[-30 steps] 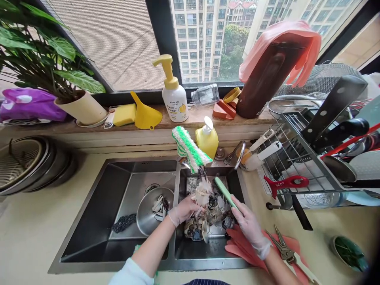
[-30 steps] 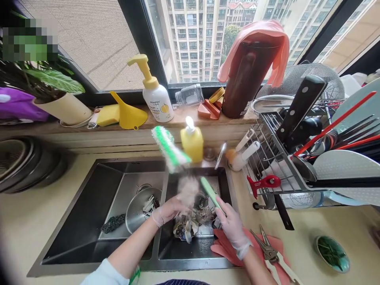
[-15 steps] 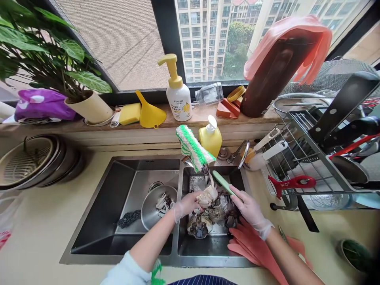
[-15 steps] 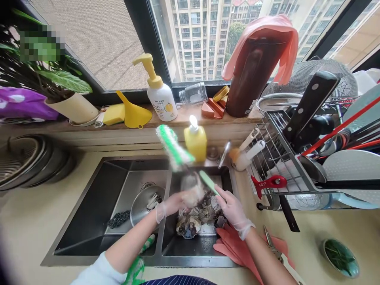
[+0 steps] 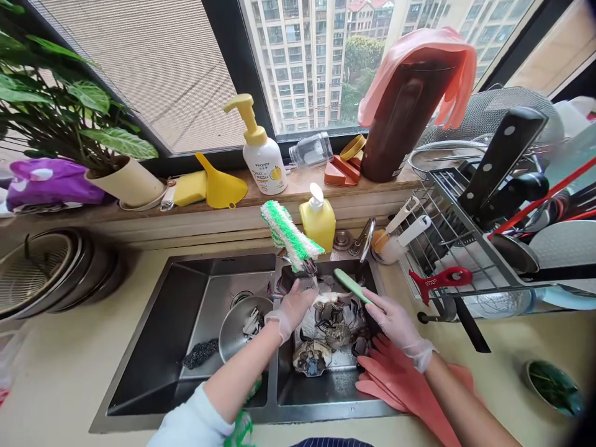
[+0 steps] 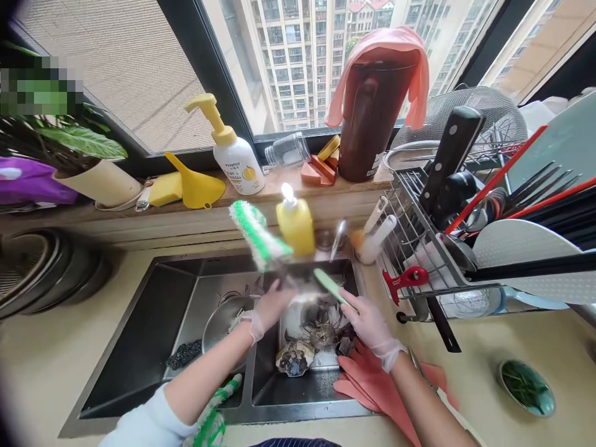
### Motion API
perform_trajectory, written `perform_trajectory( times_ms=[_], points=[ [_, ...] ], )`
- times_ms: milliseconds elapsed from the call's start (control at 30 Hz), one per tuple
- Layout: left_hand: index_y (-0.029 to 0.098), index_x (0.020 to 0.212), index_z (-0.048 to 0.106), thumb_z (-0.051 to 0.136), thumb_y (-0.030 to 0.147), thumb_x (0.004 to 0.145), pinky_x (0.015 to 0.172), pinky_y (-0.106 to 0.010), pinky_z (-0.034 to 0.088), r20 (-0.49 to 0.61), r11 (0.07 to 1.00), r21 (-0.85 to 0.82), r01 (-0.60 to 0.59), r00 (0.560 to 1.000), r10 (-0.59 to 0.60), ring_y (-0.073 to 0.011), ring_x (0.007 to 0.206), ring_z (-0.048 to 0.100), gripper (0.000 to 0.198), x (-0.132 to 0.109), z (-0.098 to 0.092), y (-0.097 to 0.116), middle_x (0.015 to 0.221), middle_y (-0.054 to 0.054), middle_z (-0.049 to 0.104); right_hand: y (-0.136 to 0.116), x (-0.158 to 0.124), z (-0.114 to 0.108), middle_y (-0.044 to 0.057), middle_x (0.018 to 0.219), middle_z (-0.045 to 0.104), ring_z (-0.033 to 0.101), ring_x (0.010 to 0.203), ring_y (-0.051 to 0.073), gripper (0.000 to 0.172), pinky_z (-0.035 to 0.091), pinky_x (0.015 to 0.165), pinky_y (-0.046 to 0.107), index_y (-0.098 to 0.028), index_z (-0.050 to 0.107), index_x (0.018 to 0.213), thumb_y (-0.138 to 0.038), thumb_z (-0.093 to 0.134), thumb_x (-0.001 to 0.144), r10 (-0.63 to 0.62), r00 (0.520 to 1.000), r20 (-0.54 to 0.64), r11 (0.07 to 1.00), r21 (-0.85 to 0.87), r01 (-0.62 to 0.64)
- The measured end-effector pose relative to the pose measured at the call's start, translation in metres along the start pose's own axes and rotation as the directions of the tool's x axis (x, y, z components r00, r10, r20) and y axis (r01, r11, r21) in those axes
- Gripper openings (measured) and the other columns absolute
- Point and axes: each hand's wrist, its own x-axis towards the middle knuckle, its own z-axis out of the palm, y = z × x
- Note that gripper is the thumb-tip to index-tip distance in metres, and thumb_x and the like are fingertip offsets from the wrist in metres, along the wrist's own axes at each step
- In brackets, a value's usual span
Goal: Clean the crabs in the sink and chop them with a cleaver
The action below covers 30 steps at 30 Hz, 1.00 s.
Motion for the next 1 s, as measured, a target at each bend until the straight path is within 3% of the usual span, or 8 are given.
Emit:
perform_trajectory(
  times_ms=[133, 333, 433, 600, 700, 833, 933, 1000],
  points=[
    [0.021, 0.114, 0.066, 0.033, -0.006, 0.080, 0.120, -0.043, 0.008, 0.028, 0.952, 0.302, -0.048, 0.999, 0.042, -0.0202, 0.093, 0.066, 0.054, 0.002, -0.006, 0.003, 0.100, -0.007, 0.073, -0.007, -0.002, -0.001, 0.009, 0.104, 0.073, 0.067, 0.094, 0.025, 0.045, 0.050, 0.084, 0.038, -0.026, 0.066, 0.127, -0.043, 0.048, 0.089, -0.006, 0.995, 0.102, 0.999, -0.037, 0.010],
    [0.025, 0.117, 0.064, 0.038, 0.001, 0.086, 0.120, -0.041, 0.009, -0.017, 0.972, 0.233, -0.040, 0.999, 0.046, -0.0196, 0.096, 0.065, 0.047, 0.002, -0.006, -0.007, 0.094, -0.004, 0.072, -0.013, -0.008, 0.006, 0.007, 0.099, 0.072, 0.066, 0.088, 0.022, 0.047, 0.050, 0.081, 0.034, -0.028, 0.062, 0.131, -0.047, 0.046, 0.091, -0.015, 0.998, 0.069, 0.999, 0.048, 0.011],
    [0.024, 0.113, 0.065, 0.035, -0.002, 0.083, 0.120, -0.041, 0.013, 0.004, 0.944, 0.329, -0.030, 1.000, 0.031, -0.0187, 0.090, 0.065, 0.050, 0.004, -0.003, -0.009, 0.090, -0.003, 0.072, -0.008, -0.006, 0.006, 0.007, 0.093, 0.072, 0.066, 0.085, 0.023, 0.046, 0.051, 0.078, 0.036, -0.027, 0.066, 0.127, -0.046, 0.048, 0.089, 0.026, 0.996, 0.080, 1.000, -0.008, -0.025],
    [0.022, 0.110, 0.068, 0.035, -0.005, 0.082, 0.120, -0.041, 0.012, 0.063, 0.904, 0.419, -0.087, 0.996, 0.067, -0.0195, 0.094, 0.065, 0.051, 0.008, -0.003, -0.005, 0.098, -0.006, 0.072, 0.010, 0.002, 0.007, 0.008, 0.112, 0.073, 0.066, 0.101, 0.026, 0.047, 0.050, 0.089, 0.041, -0.026, 0.064, 0.129, -0.046, 0.048, 0.090, 0.046, 0.995, 0.089, 0.997, 0.052, -0.051],
    [0.022, 0.112, 0.069, 0.037, -0.004, 0.082, 0.119, -0.043, 0.012, 0.055, 0.935, 0.347, -0.070, 0.997, 0.054, -0.0212, 0.104, 0.064, 0.051, 0.007, -0.009, -0.003, 0.108, -0.008, 0.072, 0.018, 0.005, 0.011, 0.010, 0.114, 0.073, 0.067, 0.103, 0.030, 0.045, 0.050, 0.091, 0.045, -0.023, 0.068, 0.123, -0.044, 0.053, 0.087, 0.098, 0.985, 0.141, 0.993, 0.045, -0.106],
    [0.028, 0.107, 0.072, 0.046, -0.002, 0.077, 0.117, -0.044, 0.019, -0.015, 0.986, 0.149, 0.072, 0.997, -0.071, -0.0220, 0.113, 0.061, 0.051, 0.000, -0.017, -0.008, 0.113, -0.003, 0.073, 0.021, 0.007, 0.013, 0.007, 0.126, 0.068, 0.063, 0.115, 0.028, 0.046, 0.047, 0.100, 0.045, -0.024, 0.065, 0.127, -0.045, 0.052, 0.089, 0.069, 0.996, 0.052, 0.978, 0.194, -0.078],
    [0.024, 0.091, 0.076, 0.058, 0.007, 0.072, 0.104, -0.041, 0.039, -0.032, 0.958, -0.188, 0.215, 0.974, -0.224, -0.0260, 0.104, 0.063, 0.032, -0.007, -0.016, -0.014, 0.093, -0.002, 0.076, 0.018, 0.009, 0.012, 0.007, 0.119, 0.071, 0.066, 0.109, 0.030, 0.042, 0.050, 0.095, 0.047, -0.026, 0.068, 0.123, -0.043, 0.055, 0.087, 0.090, 0.994, 0.063, 0.987, 0.125, -0.098],
    [0.020, 0.086, 0.076, 0.067, 0.012, 0.067, 0.090, -0.038, 0.048, 0.030, 0.835, -0.458, 0.306, 0.944, -0.330, -0.0264, 0.091, 0.065, 0.023, -0.013, -0.013, -0.015, 0.080, -0.003, 0.074, 0.016, 0.010, 0.012, 0.008, 0.114, 0.073, 0.068, 0.104, 0.032, 0.042, 0.051, 0.091, 0.049, -0.026, 0.069, 0.121, -0.043, 0.056, 0.085, 0.158, 0.987, 0.030, 0.985, 0.071, -0.160]
  ],
)
